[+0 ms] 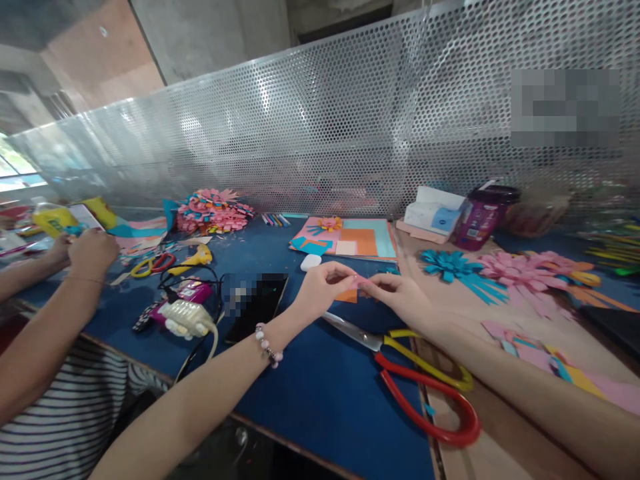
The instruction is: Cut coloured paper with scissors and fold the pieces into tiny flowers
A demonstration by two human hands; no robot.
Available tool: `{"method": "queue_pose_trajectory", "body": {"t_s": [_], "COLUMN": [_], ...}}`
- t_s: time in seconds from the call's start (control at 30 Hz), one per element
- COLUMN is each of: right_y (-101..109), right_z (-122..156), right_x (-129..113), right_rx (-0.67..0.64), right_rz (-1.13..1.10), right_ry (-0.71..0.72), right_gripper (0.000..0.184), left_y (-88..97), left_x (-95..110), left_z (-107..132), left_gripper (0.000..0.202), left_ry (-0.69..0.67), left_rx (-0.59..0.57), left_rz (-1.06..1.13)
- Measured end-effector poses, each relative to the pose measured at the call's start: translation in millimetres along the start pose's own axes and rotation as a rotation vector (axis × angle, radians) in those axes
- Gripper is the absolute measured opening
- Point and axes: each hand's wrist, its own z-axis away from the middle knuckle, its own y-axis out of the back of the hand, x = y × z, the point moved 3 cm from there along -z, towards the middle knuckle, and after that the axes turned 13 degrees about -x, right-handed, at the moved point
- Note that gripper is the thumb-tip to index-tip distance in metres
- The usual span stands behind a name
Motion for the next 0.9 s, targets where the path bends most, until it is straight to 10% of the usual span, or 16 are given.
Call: {"method": "queue_pose_trajectory", "body": {"t_s": [0.9], "right_y": [-3.0], "right_z": [0.6], "right_x": [-5.0], "right_rx": [-0.045], "right_rz": [0.027], "right_ry": [0.028], "right_gripper": [0.036], "left_y": [-1.9], "left_x": [4.4], "left_z": [3.8], "left_gripper": [0.018], "left_ry": [0.038], "left_rx": [0.007], "left_rz": [-0.084]}}
